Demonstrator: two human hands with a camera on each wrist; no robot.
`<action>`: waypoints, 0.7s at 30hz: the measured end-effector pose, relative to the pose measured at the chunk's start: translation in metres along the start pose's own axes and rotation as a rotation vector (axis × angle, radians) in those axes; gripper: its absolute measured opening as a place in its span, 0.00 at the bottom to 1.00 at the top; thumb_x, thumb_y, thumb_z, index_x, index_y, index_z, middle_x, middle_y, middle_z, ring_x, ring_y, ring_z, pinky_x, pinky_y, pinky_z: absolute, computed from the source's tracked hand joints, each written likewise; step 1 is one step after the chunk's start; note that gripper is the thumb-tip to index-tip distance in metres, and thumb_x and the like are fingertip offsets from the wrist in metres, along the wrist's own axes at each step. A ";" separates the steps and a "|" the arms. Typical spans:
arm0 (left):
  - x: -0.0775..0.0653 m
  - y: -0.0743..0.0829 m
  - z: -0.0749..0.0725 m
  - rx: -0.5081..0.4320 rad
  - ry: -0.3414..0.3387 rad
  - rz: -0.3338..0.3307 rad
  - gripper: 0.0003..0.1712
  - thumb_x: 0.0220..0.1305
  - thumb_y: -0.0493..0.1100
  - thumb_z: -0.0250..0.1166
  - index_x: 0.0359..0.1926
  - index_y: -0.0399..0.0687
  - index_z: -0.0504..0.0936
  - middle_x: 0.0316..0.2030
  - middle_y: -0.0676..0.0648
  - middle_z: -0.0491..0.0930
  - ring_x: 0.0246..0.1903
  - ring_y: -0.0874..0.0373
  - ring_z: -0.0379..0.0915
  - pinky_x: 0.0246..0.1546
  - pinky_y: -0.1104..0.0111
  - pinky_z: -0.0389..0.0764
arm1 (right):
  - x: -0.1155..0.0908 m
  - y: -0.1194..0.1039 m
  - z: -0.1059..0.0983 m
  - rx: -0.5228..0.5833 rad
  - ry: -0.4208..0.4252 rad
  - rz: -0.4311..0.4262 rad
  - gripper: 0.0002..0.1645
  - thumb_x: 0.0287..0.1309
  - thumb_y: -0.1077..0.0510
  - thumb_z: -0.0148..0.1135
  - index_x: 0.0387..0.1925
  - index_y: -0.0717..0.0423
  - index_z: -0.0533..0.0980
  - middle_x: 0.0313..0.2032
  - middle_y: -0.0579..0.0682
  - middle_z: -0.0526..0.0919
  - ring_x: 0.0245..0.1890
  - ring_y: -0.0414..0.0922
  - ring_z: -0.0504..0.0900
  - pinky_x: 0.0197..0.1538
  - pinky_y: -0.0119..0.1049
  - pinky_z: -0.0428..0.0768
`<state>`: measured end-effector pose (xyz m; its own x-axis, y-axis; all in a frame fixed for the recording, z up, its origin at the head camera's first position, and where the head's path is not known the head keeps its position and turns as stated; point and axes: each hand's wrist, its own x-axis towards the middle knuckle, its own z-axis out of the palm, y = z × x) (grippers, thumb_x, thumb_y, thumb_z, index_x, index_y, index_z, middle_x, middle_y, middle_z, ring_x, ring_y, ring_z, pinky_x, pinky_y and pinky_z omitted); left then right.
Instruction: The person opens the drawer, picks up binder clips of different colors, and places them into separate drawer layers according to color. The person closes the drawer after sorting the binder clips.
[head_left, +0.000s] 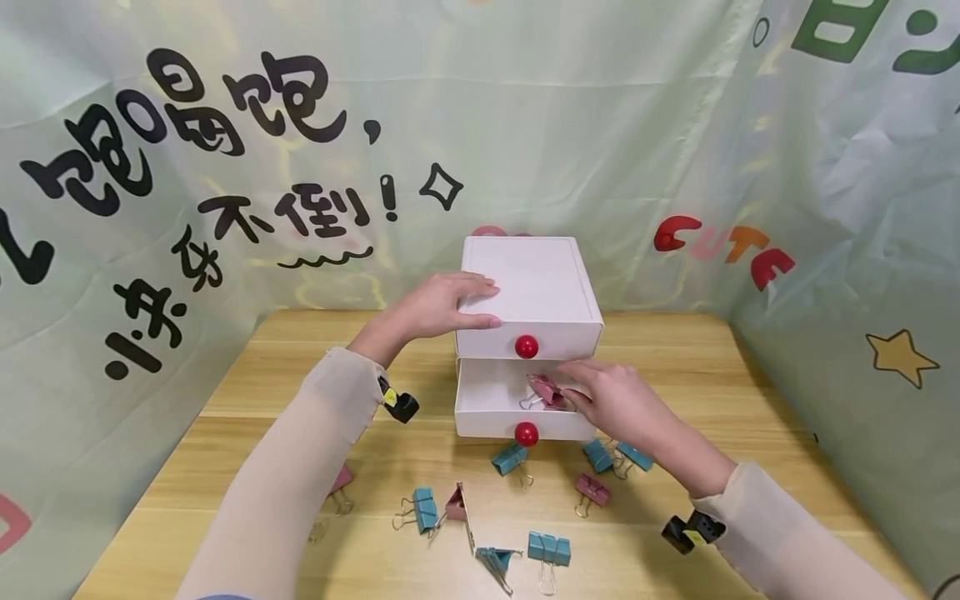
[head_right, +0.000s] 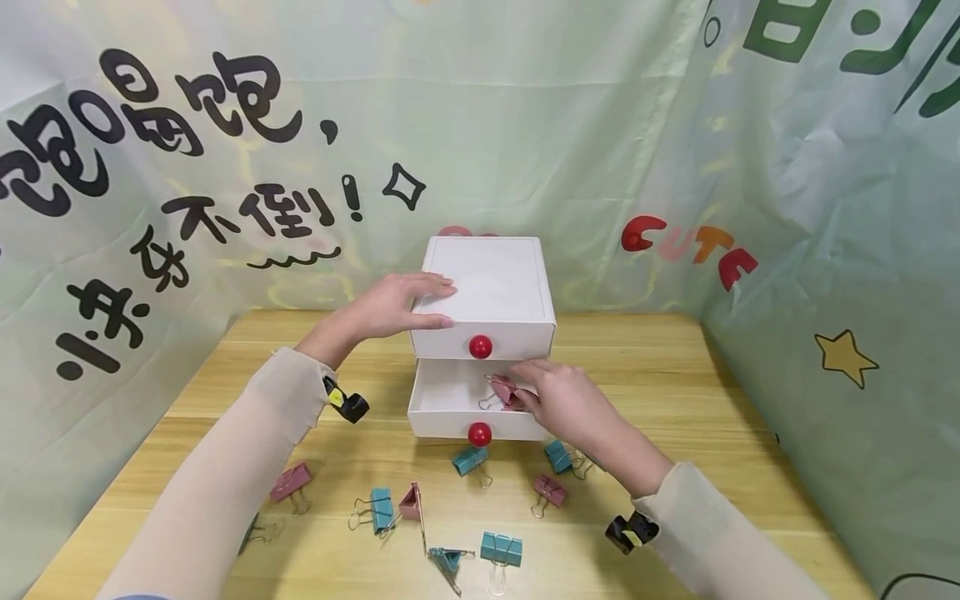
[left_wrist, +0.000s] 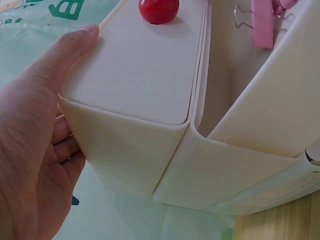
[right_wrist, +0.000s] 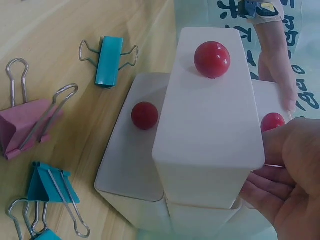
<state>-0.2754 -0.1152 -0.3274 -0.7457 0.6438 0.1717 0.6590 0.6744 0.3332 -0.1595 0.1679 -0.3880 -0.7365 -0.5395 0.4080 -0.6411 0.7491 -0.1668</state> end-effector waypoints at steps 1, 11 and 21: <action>0.000 0.000 0.000 0.001 0.000 -0.002 0.40 0.60 0.70 0.61 0.66 0.55 0.74 0.68 0.53 0.68 0.68 0.56 0.59 0.69 0.57 0.59 | -0.001 0.000 -0.001 0.009 0.003 0.000 0.19 0.53 0.62 0.73 0.48 0.59 0.82 0.43 0.54 0.86 0.39 0.50 0.86 0.40 0.47 0.84; 0.000 0.001 -0.001 0.003 -0.011 -0.006 0.41 0.60 0.71 0.60 0.67 0.54 0.73 0.68 0.53 0.67 0.69 0.56 0.58 0.69 0.57 0.58 | -0.023 0.005 -0.007 0.046 0.006 -0.007 0.20 0.56 0.53 0.71 0.50 0.54 0.82 0.48 0.53 0.85 0.45 0.51 0.85 0.46 0.50 0.83; 0.000 0.001 -0.002 -0.002 -0.017 -0.012 0.41 0.59 0.72 0.60 0.67 0.55 0.73 0.68 0.53 0.67 0.69 0.55 0.58 0.69 0.56 0.58 | -0.044 0.014 -0.007 0.050 0.096 -0.111 0.23 0.53 0.57 0.73 0.52 0.54 0.80 0.48 0.51 0.84 0.47 0.50 0.84 0.45 0.49 0.83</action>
<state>-0.2747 -0.1155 -0.3255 -0.7518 0.6416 0.1523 0.6498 0.6813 0.3370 -0.1347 0.2052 -0.4024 -0.6380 -0.5769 0.5100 -0.7293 0.6653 -0.1597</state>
